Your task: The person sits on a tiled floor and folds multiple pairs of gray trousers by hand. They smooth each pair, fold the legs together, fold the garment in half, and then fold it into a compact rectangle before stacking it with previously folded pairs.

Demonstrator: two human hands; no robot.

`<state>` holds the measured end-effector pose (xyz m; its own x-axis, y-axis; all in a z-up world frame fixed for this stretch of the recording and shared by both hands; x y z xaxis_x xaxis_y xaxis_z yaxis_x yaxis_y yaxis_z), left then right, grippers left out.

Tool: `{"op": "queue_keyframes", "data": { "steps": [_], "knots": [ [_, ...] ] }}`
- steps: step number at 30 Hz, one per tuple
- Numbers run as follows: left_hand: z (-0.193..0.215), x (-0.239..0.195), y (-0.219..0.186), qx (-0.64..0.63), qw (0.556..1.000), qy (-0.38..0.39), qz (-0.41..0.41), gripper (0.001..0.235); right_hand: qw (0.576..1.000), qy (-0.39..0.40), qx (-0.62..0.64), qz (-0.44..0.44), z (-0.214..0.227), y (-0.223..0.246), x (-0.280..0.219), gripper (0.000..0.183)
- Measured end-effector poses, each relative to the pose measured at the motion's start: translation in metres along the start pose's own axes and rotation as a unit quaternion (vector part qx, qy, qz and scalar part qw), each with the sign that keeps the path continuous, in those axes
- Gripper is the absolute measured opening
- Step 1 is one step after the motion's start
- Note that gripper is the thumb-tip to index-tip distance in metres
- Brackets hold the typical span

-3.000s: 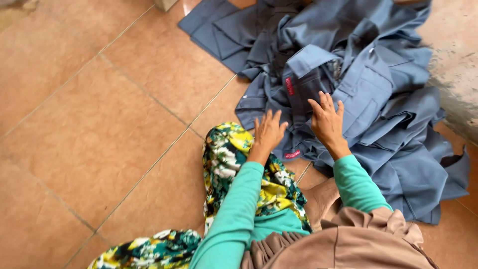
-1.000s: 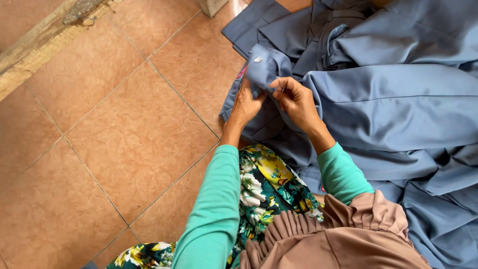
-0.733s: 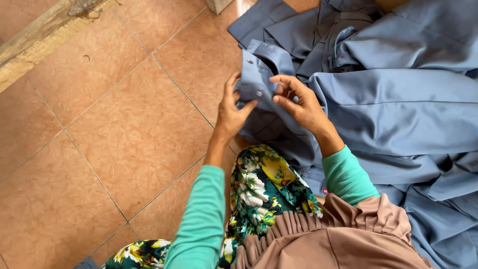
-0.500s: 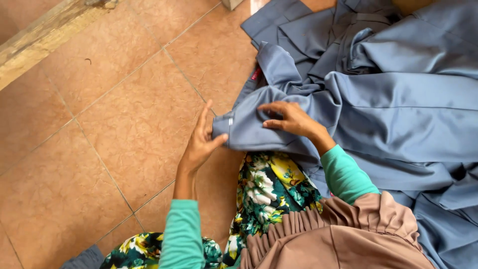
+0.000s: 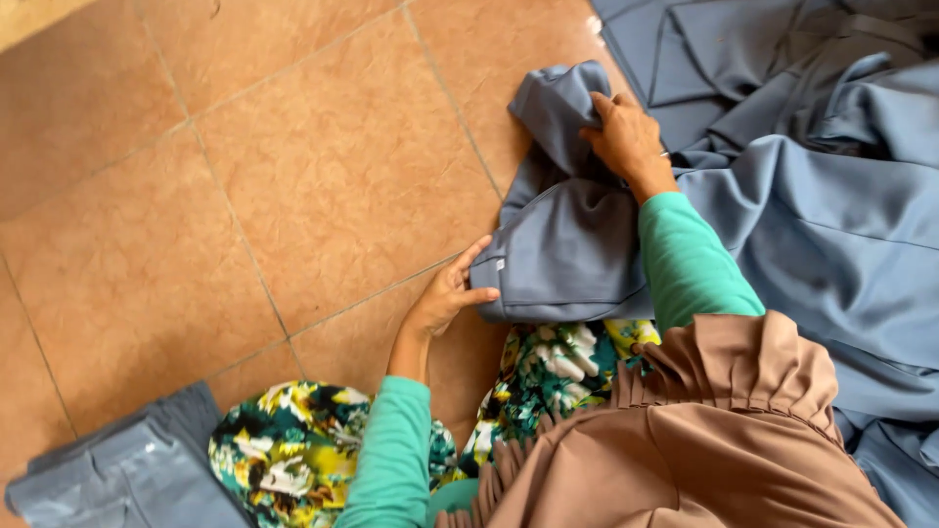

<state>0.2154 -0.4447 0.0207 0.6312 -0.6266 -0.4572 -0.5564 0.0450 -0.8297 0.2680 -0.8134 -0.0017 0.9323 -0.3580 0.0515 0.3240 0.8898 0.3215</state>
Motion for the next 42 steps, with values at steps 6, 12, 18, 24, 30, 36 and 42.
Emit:
{"op": "queue_keyframes", "data": {
  "steps": [6,12,18,24,30,36,42],
  "knots": [
    [0.031,0.016,0.01,0.082,0.996,0.025,-0.01,0.079,0.96,-0.21,-0.077,0.167,0.017,0.047,0.007,0.027],
    [0.077,-0.002,-0.03,0.161,0.963,-0.136,-0.167,0.038,0.941,-0.11,0.105,0.304,0.081,0.132,-0.064,0.022],
    [0.096,-0.022,-0.014,0.194,0.958,-0.106,-0.184,0.025,0.943,-0.105,0.039,0.313,0.025,0.128,-0.064,0.03],
    [0.075,-0.049,-0.004,0.051,0.993,-0.071,-0.076,0.065,0.911,-0.118,0.025,0.395,0.035,0.154,-0.073,0.035],
    [0.077,-0.029,0.004,0.264,0.954,-0.101,-0.102,0.072,0.927,-0.009,0.01,0.374,0.025,0.138,-0.086,0.029],
    [0.08,-0.003,0.051,0.547,0.831,-0.09,-0.044,0.074,0.933,0.042,-0.039,0.355,0.018,0.139,-0.091,0.031],
    [0.081,-0.005,0.032,0.539,0.783,-0.211,-0.23,0.024,0.938,0.063,-0.041,0.339,-0.006,0.125,-0.092,0.021]
  ]
}}
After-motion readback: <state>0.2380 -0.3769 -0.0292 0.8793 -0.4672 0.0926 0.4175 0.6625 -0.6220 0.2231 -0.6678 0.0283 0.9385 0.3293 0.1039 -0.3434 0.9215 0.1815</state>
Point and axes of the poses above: each hand's wrist, its own x-axis towards the middle knuckle, its own z-axis out of the back of the hand, y = z × x, the point moved 1 cm from there along x, towards the middle knuckle, and after that the axes turned 9 degrees about -y, right-handed, at the moved point
